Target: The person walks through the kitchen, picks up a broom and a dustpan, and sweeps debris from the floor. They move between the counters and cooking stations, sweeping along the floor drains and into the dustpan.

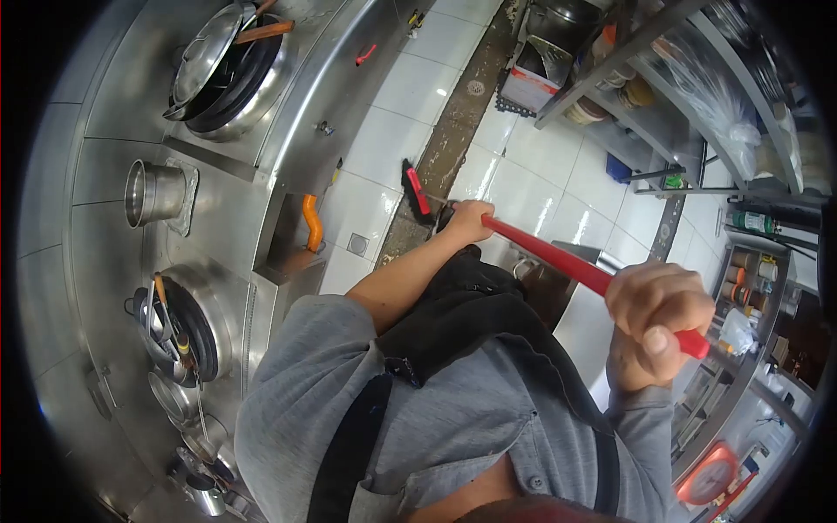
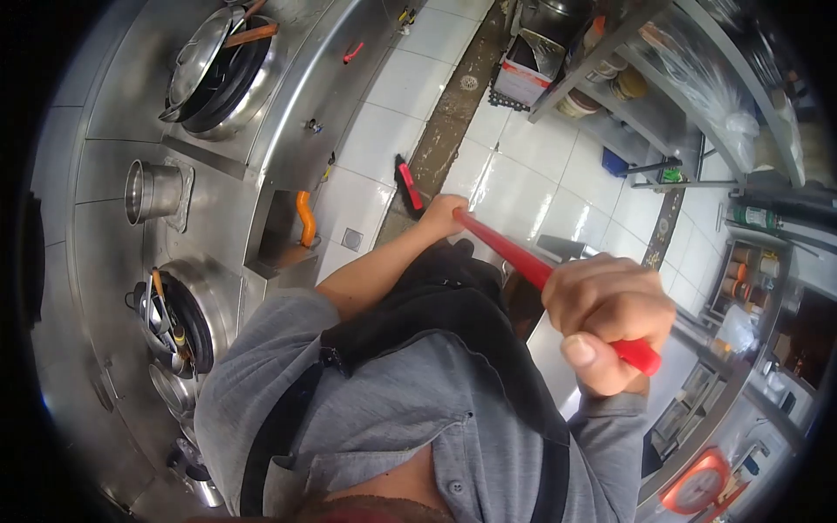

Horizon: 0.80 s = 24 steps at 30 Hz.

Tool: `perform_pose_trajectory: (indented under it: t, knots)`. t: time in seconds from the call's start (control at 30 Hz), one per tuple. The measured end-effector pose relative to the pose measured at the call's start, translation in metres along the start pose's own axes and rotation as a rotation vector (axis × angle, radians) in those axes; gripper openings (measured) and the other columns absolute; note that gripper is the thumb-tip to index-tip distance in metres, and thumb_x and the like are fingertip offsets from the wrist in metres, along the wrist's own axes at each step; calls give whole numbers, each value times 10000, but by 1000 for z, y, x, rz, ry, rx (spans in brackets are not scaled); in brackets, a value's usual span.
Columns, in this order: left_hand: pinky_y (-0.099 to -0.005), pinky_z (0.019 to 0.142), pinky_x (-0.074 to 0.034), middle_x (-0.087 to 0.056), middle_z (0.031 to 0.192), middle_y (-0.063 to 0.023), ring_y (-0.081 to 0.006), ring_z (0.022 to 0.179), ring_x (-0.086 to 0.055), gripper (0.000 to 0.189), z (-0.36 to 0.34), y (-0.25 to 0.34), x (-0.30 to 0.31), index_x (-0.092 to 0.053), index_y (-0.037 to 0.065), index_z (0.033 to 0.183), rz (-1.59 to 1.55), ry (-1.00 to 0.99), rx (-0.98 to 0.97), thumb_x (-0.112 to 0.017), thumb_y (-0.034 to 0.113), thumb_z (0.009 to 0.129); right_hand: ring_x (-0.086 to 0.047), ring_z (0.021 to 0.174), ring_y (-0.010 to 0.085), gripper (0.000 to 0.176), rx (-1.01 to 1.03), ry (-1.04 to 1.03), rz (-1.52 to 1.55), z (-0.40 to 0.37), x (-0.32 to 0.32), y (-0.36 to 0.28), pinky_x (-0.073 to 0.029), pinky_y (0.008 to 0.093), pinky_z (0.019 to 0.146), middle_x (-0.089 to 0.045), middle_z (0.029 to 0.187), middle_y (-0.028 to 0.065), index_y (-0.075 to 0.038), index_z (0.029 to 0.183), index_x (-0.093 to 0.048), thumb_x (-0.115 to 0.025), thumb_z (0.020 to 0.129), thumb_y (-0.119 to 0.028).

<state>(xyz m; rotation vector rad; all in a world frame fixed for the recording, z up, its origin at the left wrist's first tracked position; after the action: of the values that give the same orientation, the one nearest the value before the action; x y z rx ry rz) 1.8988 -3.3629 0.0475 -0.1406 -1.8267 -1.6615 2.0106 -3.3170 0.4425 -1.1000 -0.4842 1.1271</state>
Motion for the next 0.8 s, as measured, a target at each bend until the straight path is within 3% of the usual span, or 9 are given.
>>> perform_pose_trajectory:
  t: [0.13, 0.2, 0.4, 0.47, 0.5, 0.6, 0.67, 0.73, 0.8]
  knots:
    - [-412, 530, -415, -502, 555, -169, -353, 564, -539, 316, 56, 4, 25, -470, 29, 548, -24, 109, -12, -696, 185, 705, -447, 351, 167, 292, 104, -128, 55, 60, 14, 1, -393, 307, 365, -454, 458, 23, -58, 577, -438, -665, 754, -106]
    - [-409, 529, -411, -499, 556, -168, -349, 563, -539, 322, 72, 9, 43, -464, 23, 545, -82, 156, -44, -699, 176, 703, -462, 358, 163, 274, 129, -423, 147, 91, 8, 1, -400, 294, 358, -470, 473, 20, -60, 608, -472, -689, 768, -108]
    - [-385, 499, -390, -484, 548, -161, -331, 514, -497, 323, 164, -15, 87, -440, 19, 539, -140, 268, -42, -682, 137, 718, -449, 354, 157, 281, 31, -527, 116, 187, -1, 49, -374, 295, 343, -461, 470, 32, -60, 583, -478, -695, 759, -95]
    - [-419, 530, -422, -526, 561, -164, -354, 561, -546, 306, 195, -23, 98, -451, 33, 526, -128, 297, -37, -675, 144, 703, -432, 345, 154, 308, 104, -569, 66, 206, -6, 55, -352, 296, 329, -441, 460, 35, -61, 553, -455, -693, 748, -72]
    - [-423, 547, -424, -535, 574, -169, -351, 585, -556, 298, 210, -30, 101, -456, 33, 532, -135, 293, -36, -668, 142, 711, -423, 339, 157, 328, 115, -488, 54, 214, -2, 61, -337, 301, 319, -423, 452, 34, -64, 530, -438, -695, 733, -51]
    - [-427, 569, -428, -543, 589, -171, -353, 616, -563, 291, 239, -35, 108, -461, 33, 539, -146, 302, -73, -666, 140, 716, -423, 338, 162, 331, 147, -525, 37, 233, 2, 71, -324, 298, 315, -405, 444, 29, -68, 525, -437, -692, 735, -42]
    - [-433, 568, -422, -532, 580, -164, -352, 614, -556, 303, 238, -17, 115, -446, 31, 536, -119, 287, -65, -664, 134, 720, -428, 337, 150, 349, 200, -292, 13, 242, 25, 53, -335, 270, 316, -400, 436, 5, -79, 519, -438, -701, 748, -66]
    - [-438, 556, -413, -510, 562, -158, -354, 600, -544, 313, 230, 3, 121, -424, 35, 527, -163, 288, -72, -659, 113, 718, -433, 338, 142, 369, 93, -602, 132, 247, 17, 41, -352, 263, 322, -389, 432, -9, -83, 506, -426, -707, 746, -71]
    - [-441, 547, -404, -495, 551, -152, -356, 587, -530, 314, 232, -1, 122, -409, 40, 524, -161, 312, -96, -654, 93, 713, -417, 334, 149, 401, 53, -625, 170, 251, 14, 48, -315, 274, 318, -364, 427, -5, -87, 487, -394, -697, 748, -57]
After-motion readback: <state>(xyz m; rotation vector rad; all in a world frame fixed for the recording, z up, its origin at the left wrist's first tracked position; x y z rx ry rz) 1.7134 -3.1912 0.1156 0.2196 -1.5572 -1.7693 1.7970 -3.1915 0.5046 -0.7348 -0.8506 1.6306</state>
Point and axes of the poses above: each hand's wrist, its own z-axis towards the middle knuckle, its own x-axis out of the back of the hand, y = z × x, the point moved 10 cm from there along z, towards the middle knuckle
